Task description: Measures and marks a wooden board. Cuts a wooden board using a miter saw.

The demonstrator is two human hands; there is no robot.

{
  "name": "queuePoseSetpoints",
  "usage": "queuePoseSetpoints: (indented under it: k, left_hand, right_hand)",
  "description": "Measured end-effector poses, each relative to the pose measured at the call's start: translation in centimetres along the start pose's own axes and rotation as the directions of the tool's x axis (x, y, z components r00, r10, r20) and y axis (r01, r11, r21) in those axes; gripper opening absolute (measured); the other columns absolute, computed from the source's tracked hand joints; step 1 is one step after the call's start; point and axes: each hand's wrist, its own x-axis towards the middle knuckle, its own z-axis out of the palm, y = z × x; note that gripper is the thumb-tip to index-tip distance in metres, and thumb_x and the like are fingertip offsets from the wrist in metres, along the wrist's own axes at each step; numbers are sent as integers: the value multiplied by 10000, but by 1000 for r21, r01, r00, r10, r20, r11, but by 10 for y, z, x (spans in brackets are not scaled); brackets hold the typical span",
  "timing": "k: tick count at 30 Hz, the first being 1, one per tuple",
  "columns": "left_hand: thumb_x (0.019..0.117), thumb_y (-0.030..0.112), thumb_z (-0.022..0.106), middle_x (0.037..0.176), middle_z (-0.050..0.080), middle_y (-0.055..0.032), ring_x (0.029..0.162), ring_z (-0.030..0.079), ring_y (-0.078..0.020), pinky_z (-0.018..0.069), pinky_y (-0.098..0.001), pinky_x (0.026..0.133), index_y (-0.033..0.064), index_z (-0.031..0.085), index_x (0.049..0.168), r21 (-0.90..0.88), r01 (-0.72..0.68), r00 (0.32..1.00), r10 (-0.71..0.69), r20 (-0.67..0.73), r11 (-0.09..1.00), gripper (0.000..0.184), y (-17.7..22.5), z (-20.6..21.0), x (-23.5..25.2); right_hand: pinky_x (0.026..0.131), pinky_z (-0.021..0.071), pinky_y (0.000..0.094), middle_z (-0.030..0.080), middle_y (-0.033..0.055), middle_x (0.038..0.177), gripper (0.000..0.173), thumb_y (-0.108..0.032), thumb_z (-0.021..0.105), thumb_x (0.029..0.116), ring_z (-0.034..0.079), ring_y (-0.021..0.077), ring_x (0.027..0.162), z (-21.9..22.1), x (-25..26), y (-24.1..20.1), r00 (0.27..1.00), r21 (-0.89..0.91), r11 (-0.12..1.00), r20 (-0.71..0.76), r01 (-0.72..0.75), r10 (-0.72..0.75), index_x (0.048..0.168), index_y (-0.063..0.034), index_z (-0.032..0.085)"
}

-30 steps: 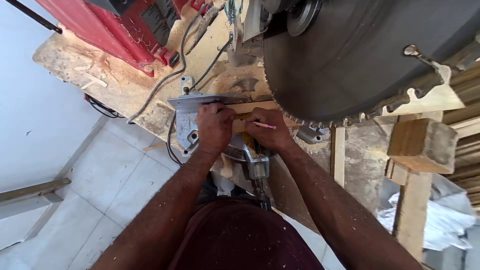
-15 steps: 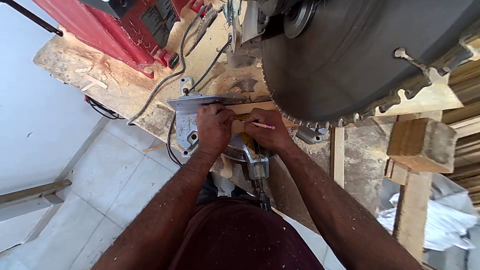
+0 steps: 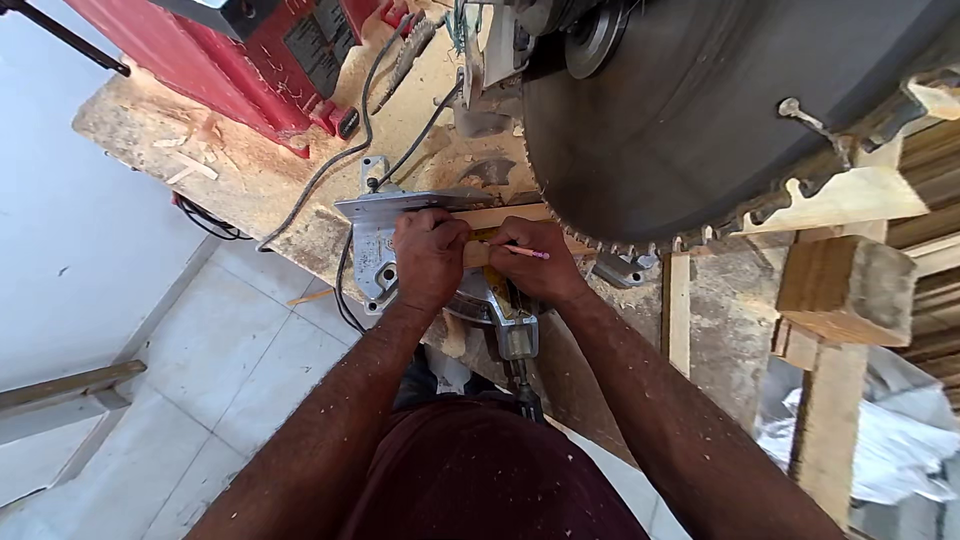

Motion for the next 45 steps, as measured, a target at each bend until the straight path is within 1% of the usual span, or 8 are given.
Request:
queuePoseSetpoints:
  k: [24, 36, 38, 40, 41, 42, 43, 45]
  left_hand:
    - [963, 256, 678, 1058, 693, 18, 1102, 572, -218, 428, -446, 997, 252, 802, 964, -2, -13, 1000, 13, -8, 1000, 124, -1, 1, 0]
    - [955, 247, 684, 1063, 697, 33, 1100, 575, -201, 434, -430, 993, 253, 801, 955, 6, -23, 1000, 23, -21, 1000, 117, -2, 1, 2]
    - [957, 247, 685, 1077, 698, 33, 1103, 578, -202, 446, -436, 991, 250, 800, 957, 13, -28, 999, 28, -17, 1000, 115, -2, 0, 3]
    - [961, 243, 692, 1093, 694, 18, 1104, 580, -222, 455, -461, 986, 236, 800, 965, 17, -35, 999, 35, -2, 999, 109, -1, -1, 2]
    - [958, 242, 695, 1093, 694, 13, 1104, 583, -230, 460, -470, 980, 233, 802, 963, 25, -34, 999, 34, 5, 999, 107, 0, -1, 4]
    - [952, 243, 699, 1093, 694, 14, 1109, 586, -233, 468, -476, 977, 235, 805, 962, 35, -26, 1000, 26, 8, 999, 107, 0, -1, 6]
    - [948, 245, 697, 1096, 695, 14, 1117, 587, -234, 473, -478, 975, 239, 806, 963, 43, -16, 1000, 15, 13, 999, 111, 0, 0, 6]
    - [946, 250, 676, 1096, 699, 21, 1126, 591, -233, 478, -482, 975, 250, 807, 959, 51, -3, 1000, 3, 14, 999, 132, -2, 2, 5]
  right_hand:
    - [472, 407, 262, 591, -77, 637, 105, -141, 668, 838, 531, 40, 548, 0, 2, 0, 999, -25, 999, 9, -33, 33, 748, -195, 656]
    - [479, 415, 320, 592, -51, 631, 116, -170, 668, 842, 544, 89, 553, -5, 9, -4, 983, -21, 990, 113, -141, 143, 730, -191, 645]
    - [473, 418, 332, 588, -39, 647, 92, -173, 655, 862, 538, 106, 548, -4, 5, -4, 987, 15, 990, 84, -139, 137, 771, -185, 659]
    - [539, 519, 314, 664, -27, 775, 98, -230, 632, 966, 615, 94, 627, -10, -13, -10, 995, -27, 999, -94, -17, 15, 962, -171, 710]
    - [644, 593, 316, 719, -16, 881, 181, -259, 604, 1008, 679, 88, 743, -18, -20, -13, 962, -134, 987, -245, 91, -122, 1067, -145, 731]
    - [759, 611, 355, 740, 21, 985, 251, -267, 578, 1019, 705, 125, 875, -31, -26, -17, 891, -279, 952, -390, 126, -232, 1129, -116, 747]
    - [865, 584, 421, 732, 73, 1065, 279, -259, 567, 1019, 686, 200, 996, -46, -29, -20, 833, -379, 922, -481, 85, -274, 1155, -92, 744]
    - [989, 486, 592, 659, 186, 1239, 388, -309, 620, 960, 592, 388, 1194, -82, -30, -14, 860, -512, 849, -484, -129, -161, 1260, -70, 679]
